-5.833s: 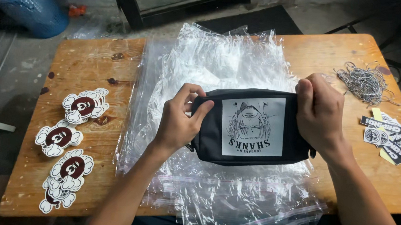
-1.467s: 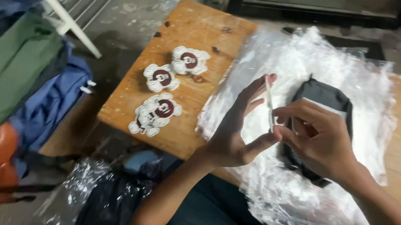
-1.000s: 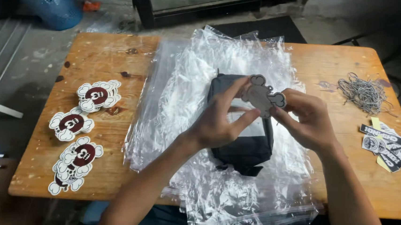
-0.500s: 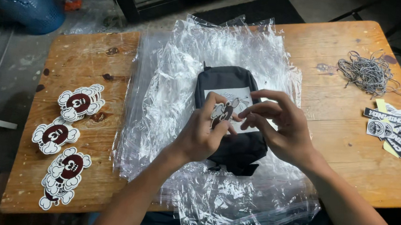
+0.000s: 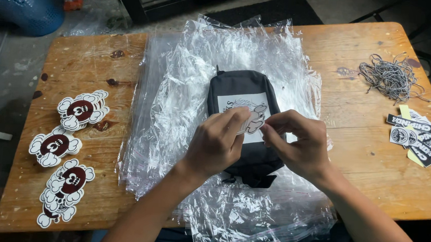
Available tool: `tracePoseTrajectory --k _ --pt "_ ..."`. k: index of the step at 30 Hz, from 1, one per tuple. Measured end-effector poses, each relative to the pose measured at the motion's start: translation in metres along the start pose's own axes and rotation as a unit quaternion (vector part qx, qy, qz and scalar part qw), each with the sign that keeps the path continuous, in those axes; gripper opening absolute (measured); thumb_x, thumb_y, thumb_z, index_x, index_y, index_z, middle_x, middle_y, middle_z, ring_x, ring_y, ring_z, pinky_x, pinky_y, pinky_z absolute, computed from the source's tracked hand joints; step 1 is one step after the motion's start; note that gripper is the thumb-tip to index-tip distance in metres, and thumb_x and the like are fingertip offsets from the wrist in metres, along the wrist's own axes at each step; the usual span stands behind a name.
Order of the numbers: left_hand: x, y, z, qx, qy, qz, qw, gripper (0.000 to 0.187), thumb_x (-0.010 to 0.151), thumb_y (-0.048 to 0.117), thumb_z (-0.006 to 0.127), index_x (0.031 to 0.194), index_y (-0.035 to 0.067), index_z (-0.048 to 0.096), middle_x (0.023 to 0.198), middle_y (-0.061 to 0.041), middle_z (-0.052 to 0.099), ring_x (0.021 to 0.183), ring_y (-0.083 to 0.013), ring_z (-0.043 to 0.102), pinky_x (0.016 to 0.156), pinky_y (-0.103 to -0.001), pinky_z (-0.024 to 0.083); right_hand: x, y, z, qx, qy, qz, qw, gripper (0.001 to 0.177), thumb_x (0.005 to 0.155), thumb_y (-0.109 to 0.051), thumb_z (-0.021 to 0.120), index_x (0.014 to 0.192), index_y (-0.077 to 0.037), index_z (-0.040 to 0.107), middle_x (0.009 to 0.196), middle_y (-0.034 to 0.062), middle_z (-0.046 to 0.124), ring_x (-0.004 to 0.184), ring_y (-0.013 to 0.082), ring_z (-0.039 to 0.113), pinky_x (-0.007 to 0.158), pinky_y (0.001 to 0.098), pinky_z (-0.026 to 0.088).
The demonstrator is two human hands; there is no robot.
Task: The person places a black drawstring pouch into a clear plastic bag, then applies a sticker to the pouch's exterior. They seal the bag and place it aside. The person repeats this process with a second pouch, applying a different sticker before sealing it in a bag.
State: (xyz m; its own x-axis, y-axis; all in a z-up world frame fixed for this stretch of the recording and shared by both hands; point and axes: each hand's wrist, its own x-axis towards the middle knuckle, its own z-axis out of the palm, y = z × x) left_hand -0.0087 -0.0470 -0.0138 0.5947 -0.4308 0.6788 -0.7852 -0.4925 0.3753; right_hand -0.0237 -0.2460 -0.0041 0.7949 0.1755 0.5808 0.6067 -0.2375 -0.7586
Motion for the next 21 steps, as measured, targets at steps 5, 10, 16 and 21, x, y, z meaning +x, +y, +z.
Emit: tracePoseTrajectory --k 5,10,16,21 --pt "0.0 -0.001 0.001 0.005 0.002 0.003 1.0 0.032 0.087 -0.006 0.061 0.117 0.004 0.064 0.103 -0.016 0.07 0.084 -0.0364 0.074 0.069 -0.045 0.062 0.002 -0.001 0.001 -0.017 0.001 -0.003 1.0 0.006 0.084 0.004 0.073 0.09 0.004 0.072 0.06 0.0099 0.071 0.052 0.0155 0.072 0.048 0.0285 0.058" --pt "0.002 -0.002 -0.003 0.006 -0.007 0.01 1.0 0.034 0.084 -0.008 0.063 0.115 0.004 0.065 0.103 -0.015 0.069 0.085 -0.037 0.074 0.073 -0.048 0.061 0.005 -0.005 0.002 -0.025 0.014 -0.003 1.0 0.006 0.084 0.007 0.07 0.089 0.006 0.072 0.057 0.0116 0.069 0.05 0.0172 0.07 0.045 0.0296 0.056" --pt "0.004 -0.001 -0.008 -0.001 -0.013 -0.001 1.0 0.036 0.084 -0.008 0.062 0.117 0.006 0.065 0.103 -0.014 0.069 0.088 -0.0365 0.074 0.077 -0.048 0.06 0.005 -0.007 0.0 -0.032 0.01 0.013 0.999 0.004 0.083 0.007 0.071 0.087 0.006 0.072 0.058 0.0125 0.068 0.05 0.0181 0.07 0.044 0.0313 0.056" --pt "0.002 -0.004 -0.007 0.006 -0.023 0.001 1.0 0.038 0.082 -0.01 0.064 0.116 0.007 0.065 0.104 -0.013 0.068 0.09 -0.0372 0.074 0.081 -0.049 0.059 0.003 -0.002 0.0 -0.046 0.003 0.011 0.999 0.006 0.083 0.004 0.073 0.089 0.005 0.074 0.061 0.0129 0.069 0.054 0.0194 0.071 0.045 0.0318 0.056"
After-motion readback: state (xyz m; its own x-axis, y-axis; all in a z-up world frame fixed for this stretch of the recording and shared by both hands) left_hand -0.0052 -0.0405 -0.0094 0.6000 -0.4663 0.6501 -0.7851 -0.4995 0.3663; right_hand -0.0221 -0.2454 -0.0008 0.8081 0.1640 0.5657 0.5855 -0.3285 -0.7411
